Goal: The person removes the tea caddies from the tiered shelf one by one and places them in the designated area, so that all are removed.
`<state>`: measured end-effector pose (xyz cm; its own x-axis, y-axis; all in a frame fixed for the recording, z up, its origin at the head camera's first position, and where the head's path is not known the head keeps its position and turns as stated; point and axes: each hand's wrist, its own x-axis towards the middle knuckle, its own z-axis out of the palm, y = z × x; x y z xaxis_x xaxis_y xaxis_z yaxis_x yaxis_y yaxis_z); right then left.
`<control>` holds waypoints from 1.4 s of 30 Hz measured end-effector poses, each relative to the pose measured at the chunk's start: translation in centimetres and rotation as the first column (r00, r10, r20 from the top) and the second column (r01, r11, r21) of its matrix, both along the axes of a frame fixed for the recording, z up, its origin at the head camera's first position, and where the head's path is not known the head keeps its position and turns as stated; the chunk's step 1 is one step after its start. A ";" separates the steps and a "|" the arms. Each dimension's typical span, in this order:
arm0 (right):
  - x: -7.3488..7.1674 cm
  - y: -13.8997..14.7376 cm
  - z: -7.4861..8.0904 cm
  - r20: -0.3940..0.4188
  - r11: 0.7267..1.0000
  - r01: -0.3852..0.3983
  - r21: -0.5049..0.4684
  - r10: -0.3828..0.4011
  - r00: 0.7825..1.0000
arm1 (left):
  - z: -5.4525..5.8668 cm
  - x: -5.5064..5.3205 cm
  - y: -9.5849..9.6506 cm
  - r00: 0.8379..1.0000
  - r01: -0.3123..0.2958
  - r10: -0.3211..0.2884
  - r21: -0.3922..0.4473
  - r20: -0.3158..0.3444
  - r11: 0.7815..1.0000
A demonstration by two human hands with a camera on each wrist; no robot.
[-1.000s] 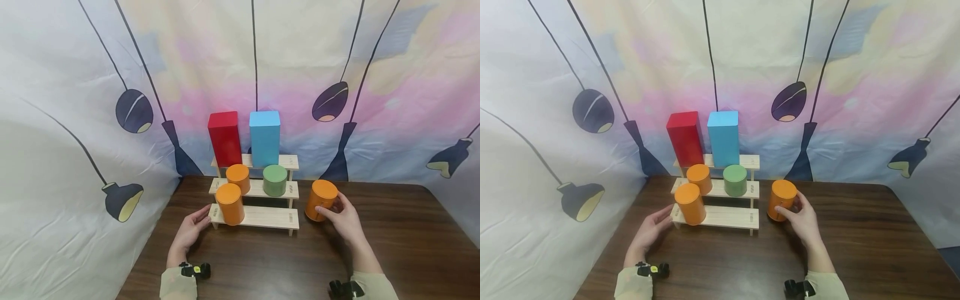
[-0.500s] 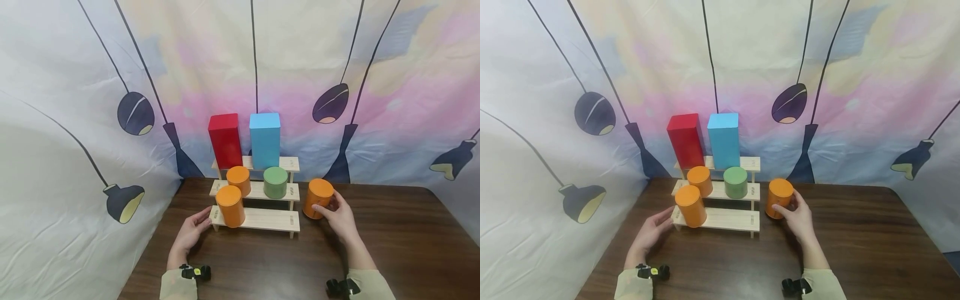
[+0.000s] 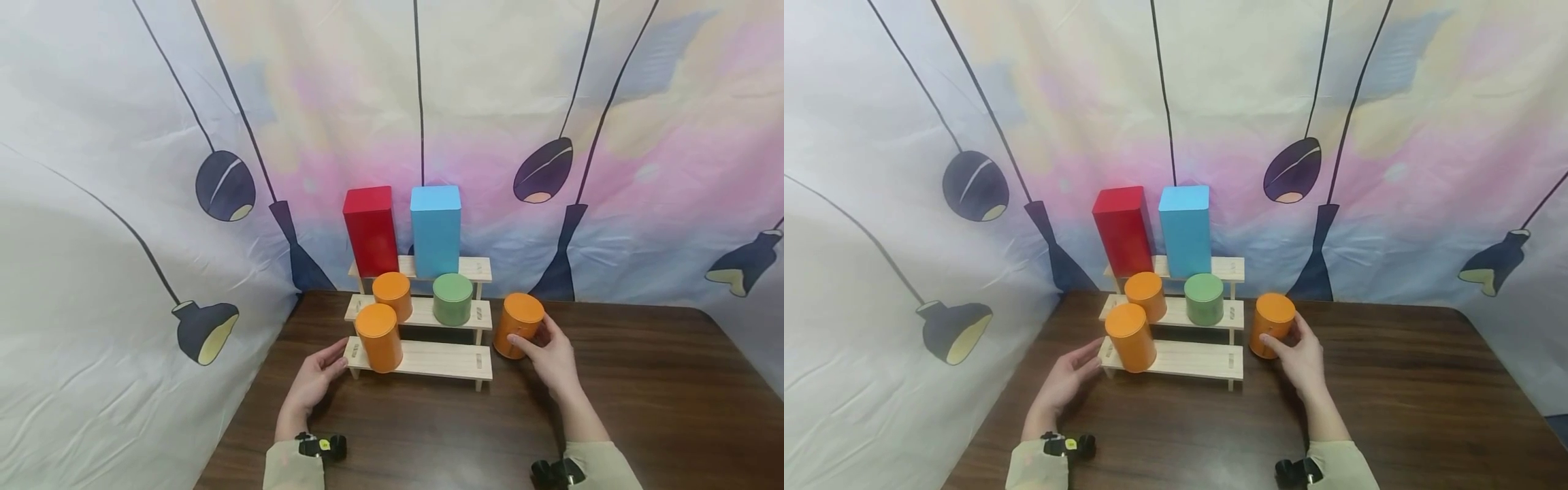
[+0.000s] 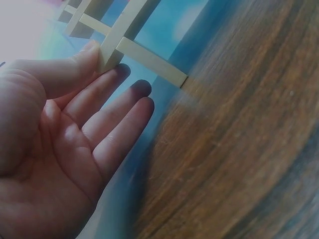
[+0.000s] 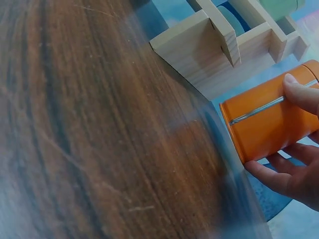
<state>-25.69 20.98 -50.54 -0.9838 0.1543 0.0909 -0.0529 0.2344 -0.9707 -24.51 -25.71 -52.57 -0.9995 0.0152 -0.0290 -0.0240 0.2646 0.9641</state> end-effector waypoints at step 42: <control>-3.8 -1.0 -0.8 0.006 0.993 0.033 0.111 -0.034 0.999 | -0.5 -0.1 -0.6 0.999 0.021 -0.022 -0.038 -0.037 0.999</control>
<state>-29.53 19.94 -51.35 -0.9790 0.1768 0.1014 -0.0354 0.3421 -0.9390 -24.65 -26.27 -53.10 -0.9993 0.0360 0.0075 0.0180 0.3006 0.9536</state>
